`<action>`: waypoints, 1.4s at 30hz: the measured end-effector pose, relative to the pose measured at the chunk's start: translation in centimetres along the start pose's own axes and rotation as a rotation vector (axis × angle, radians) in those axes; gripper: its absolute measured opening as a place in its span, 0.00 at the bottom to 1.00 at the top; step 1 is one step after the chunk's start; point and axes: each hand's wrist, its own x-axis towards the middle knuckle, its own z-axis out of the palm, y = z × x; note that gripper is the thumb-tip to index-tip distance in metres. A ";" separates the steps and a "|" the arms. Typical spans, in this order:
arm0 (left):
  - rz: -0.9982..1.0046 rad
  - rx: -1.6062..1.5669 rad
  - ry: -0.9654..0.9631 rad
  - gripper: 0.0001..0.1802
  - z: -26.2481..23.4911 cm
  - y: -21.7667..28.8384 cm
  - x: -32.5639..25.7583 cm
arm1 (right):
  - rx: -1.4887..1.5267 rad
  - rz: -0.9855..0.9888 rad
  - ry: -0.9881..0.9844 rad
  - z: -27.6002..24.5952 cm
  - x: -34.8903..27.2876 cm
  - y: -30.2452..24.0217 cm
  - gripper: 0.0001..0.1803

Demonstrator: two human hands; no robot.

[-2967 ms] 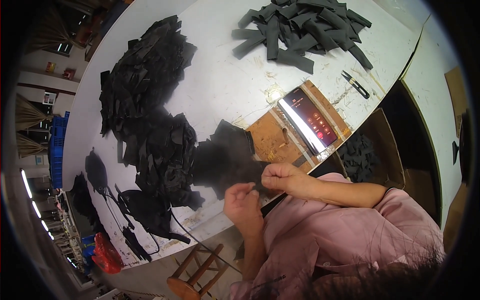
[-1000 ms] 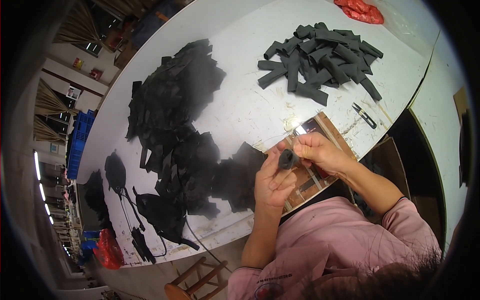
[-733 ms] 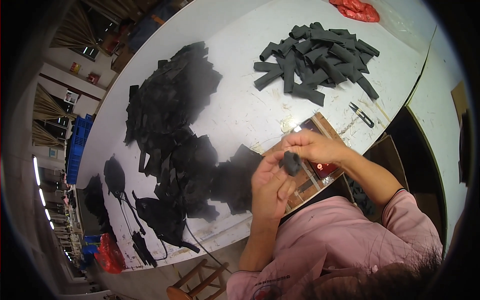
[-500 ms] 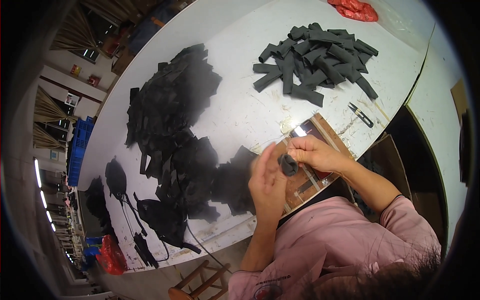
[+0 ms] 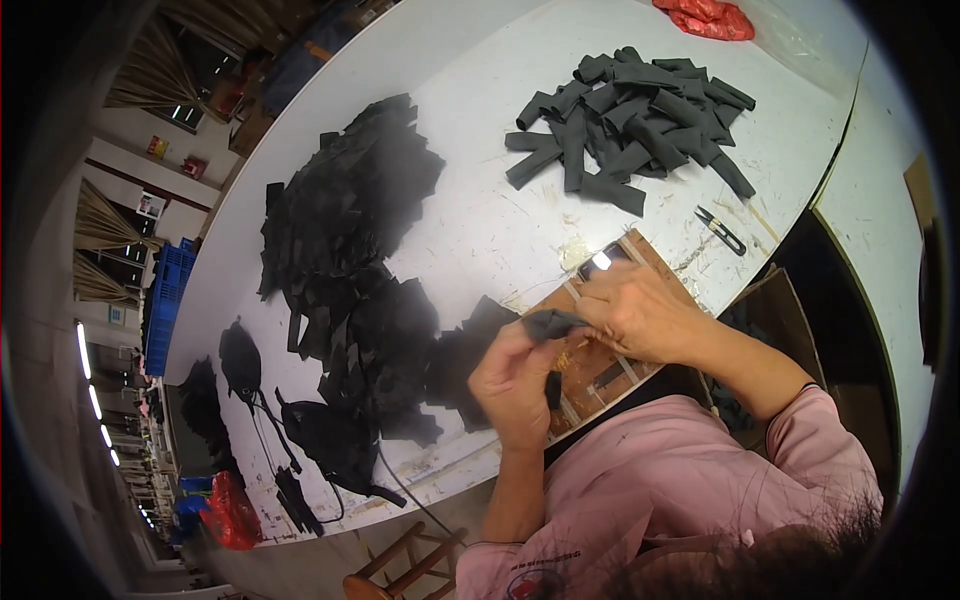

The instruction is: The recorder is assembling small black foam pieces on a workbench in a factory setting.

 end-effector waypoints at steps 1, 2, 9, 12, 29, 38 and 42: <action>0.048 0.124 -0.058 0.10 -0.4 -0.8 0.1 | 0.094 0.035 0.037 1.5 -0.8 0.8 0.12; 0.049 0.126 -0.053 0.10 0.0 -0.5 0.4 | 0.191 0.067 0.068 2.1 -1.2 1.2 0.11; -0.122 -0.043 -0.347 0.10 0.6 0.2 2.8 | 0.336 -0.018 0.146 0.3 -0.3 0.7 0.12; -0.185 0.395 -0.373 0.08 1.4 0.2 2.7 | 0.591 0.167 0.128 5.1 -2.3 1.8 0.12; -0.049 -0.449 0.080 0.08 -0.6 0.9 2.2 | 0.251 0.072 -0.058 -0.5 0.8 0.9 0.16; 0.028 0.070 -0.119 0.08 0.2 1.6 2.5 | 0.289 0.139 -0.021 3.1 -1.5 1.2 0.20; 0.110 0.274 -0.258 0.06 -0.7 1.9 2.9 | 0.295 0.131 -0.024 2.9 -1.3 0.7 0.17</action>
